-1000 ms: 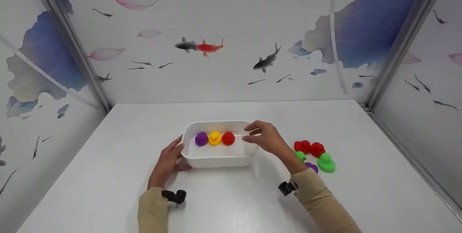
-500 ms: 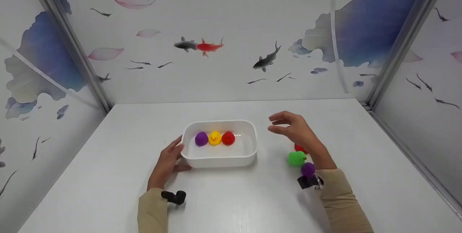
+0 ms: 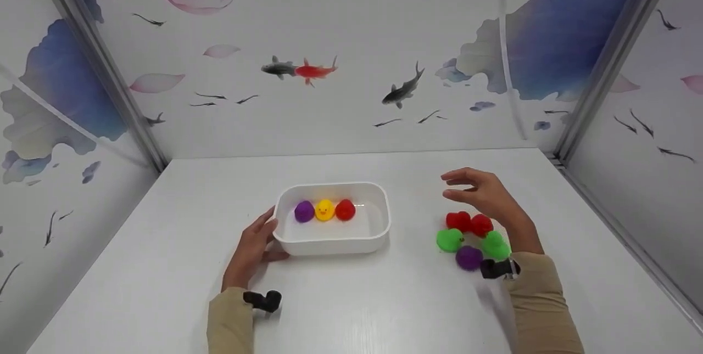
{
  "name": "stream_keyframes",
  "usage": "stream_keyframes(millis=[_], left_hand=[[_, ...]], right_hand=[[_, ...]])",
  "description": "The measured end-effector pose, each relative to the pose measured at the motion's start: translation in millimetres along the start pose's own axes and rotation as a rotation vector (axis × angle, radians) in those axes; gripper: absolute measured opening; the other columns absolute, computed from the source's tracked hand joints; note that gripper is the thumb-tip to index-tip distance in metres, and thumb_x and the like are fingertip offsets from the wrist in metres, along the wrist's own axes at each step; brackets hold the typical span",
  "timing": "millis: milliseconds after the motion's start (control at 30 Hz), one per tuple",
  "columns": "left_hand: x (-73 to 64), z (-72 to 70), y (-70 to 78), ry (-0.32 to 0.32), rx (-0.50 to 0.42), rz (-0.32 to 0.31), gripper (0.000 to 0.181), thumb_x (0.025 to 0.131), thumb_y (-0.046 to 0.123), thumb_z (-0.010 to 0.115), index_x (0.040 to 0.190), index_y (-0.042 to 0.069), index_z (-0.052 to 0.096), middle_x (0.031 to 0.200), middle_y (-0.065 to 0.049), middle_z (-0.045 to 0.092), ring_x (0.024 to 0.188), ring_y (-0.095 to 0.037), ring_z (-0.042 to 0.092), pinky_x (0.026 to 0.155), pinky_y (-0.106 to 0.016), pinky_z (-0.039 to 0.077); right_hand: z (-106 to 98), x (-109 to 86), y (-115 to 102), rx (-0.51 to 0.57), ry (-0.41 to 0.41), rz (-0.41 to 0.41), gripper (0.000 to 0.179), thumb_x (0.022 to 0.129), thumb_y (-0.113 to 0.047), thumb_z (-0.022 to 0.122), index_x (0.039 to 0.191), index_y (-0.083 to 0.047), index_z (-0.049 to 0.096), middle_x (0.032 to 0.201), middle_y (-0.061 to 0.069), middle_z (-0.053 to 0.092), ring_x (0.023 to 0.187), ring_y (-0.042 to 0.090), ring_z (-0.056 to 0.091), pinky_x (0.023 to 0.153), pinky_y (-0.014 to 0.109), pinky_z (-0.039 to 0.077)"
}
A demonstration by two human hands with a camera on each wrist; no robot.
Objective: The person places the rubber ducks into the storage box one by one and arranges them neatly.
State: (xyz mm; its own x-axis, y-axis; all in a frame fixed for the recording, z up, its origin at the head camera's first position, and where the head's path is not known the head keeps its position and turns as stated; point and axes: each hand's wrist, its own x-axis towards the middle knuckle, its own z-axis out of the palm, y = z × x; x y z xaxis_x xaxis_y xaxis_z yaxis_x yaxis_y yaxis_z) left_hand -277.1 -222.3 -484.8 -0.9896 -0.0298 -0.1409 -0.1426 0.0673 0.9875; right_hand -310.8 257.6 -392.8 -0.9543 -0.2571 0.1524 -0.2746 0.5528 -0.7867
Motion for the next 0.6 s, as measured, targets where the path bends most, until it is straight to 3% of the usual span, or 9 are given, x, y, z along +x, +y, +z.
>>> stream_keyframes(millis=[400,600], left_hand=[[0.5,-0.4,-1.4,0.004,-0.002,-0.013,0.052,0.106,0.035,0.048,0.156,0.028,0.036,0.158,-0.015,0.042,0.141,-0.039,0.047,0.084,-0.044,0.064],[1.6,-0.6,-2.1,0.008,-0.029,0.0,0.051,0.106,0.031,0.048,0.156,0.026,0.038,0.157,-0.016,0.044,0.139,-0.039,0.05,0.08,-0.044,0.064]], right_hand=[[-23,-15.3,43,0.069,0.006,0.088,0.055,0.093,-0.039,0.07,0.139,-0.011,0.057,0.147,0.019,0.053,0.136,0.041,0.052,0.116,0.064,0.036],[-23,-18.8,58,0.071,-0.034,0.123,0.056,0.094,-0.036,0.07,0.141,-0.01,0.055,0.15,0.021,0.049,0.139,0.043,0.048,0.117,0.066,0.035]])
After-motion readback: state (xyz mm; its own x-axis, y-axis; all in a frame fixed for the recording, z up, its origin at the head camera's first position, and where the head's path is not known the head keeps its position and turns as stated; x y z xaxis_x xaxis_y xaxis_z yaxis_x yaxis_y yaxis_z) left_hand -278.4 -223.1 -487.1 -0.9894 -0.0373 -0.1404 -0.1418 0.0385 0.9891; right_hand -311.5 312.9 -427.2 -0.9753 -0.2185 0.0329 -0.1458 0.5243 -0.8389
